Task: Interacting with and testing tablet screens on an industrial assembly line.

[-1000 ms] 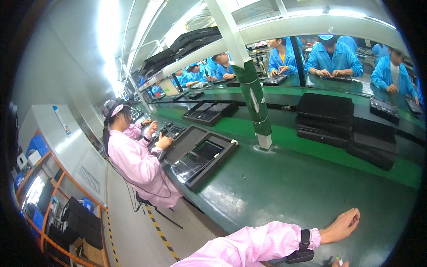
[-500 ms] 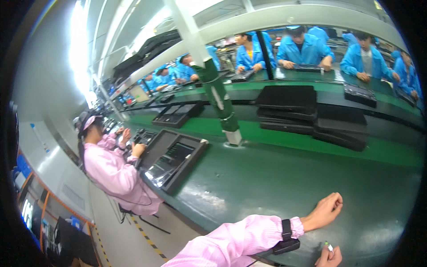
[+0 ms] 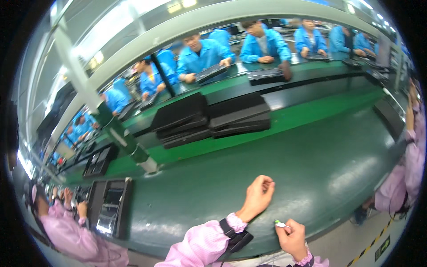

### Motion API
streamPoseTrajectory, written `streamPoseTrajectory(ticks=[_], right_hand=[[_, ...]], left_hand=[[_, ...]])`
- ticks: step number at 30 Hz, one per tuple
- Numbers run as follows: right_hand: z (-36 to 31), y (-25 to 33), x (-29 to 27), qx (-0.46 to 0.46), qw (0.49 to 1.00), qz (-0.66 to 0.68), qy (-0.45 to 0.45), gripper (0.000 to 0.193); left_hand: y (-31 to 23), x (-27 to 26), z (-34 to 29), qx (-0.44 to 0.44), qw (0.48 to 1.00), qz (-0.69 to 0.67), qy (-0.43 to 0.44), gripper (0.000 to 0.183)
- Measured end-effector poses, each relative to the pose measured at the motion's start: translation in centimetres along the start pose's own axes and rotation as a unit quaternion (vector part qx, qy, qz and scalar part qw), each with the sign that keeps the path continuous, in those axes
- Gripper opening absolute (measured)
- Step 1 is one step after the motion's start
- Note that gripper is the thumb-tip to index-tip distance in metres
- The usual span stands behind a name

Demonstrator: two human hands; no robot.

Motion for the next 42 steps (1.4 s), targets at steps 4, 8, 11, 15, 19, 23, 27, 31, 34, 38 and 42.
streamPoseTrajectory(ticks=[4,8,11,15,19,23,27,31,34,38,42], right_hand=[[0.0,1.7,-0.7,-0.026,1.000,-0.011,-0.007,0.038],[0.0,1.8,-0.8,-0.029,0.999,-0.015,-0.003,0.039],[0.1,1.8,-0.4,-0.024,1.000,-0.002,0.006,0.039],[-0.1,1.0,-0.3,-0.023,1.000,-0.016,-0.002,0.040],[0.1,1.5,-0.3,-0.017,1.000,-0.003,-0.001,0.041],[0.0,1.4,-0.1,-0.022,1.000,0.015,-0.005,0.041],[-0.1,0.8,-0.1,-0.018,1.000,0.012,-0.003,0.041],[-0.1,1.1,-0.2,-0.026,1.000,-0.001,-0.005,0.040],[0.0,1.3,0.0,-0.026,1.000,0.004,-0.004,0.040],[-0.1,1.5,-0.2,-0.028,1.000,-0.002,-0.002,0.041],[0.1,1.4,0.0,-0.033,0.999,0.005,-0.005,0.041]], left_hand=[[-0.3,0.3,-0.1,0.000,1.000,0.013,0.006,0.013],[-0.3,0.7,-0.1,-0.027,0.999,0.011,0.032,0.012],[-0.1,0.4,-0.1,-0.036,0.999,0.008,0.029,0.011],[-0.2,0.4,-0.1,-0.024,1.000,0.000,0.020,0.011],[-0.2,0.4,0.1,-0.027,0.999,-0.010,0.026,0.010],[-0.3,0.2,-0.1,-0.018,0.999,0.004,0.033,0.010],[-0.4,0.5,-0.2,-0.014,0.999,-0.005,0.031,0.010],[-0.2,0.4,-0.2,-0.009,0.999,-0.007,0.031,0.010],[0.1,0.3,-0.1,-0.007,1.000,-0.004,0.029,0.010],[-0.4,0.3,-0.2,-0.024,0.999,0.010,0.030,0.010],[0.0,0.2,0.0,-0.010,1.000,0.002,0.026,0.010]])
Point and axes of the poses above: each hand's wrist, its own z-axis towards the middle knuckle, its own x-axis out of the palm, y = z × x, the point moved 8 cm from there along z, towards the middle knuckle, and after that the axes turned 13 degrees about -z, right-handed, at the moved point
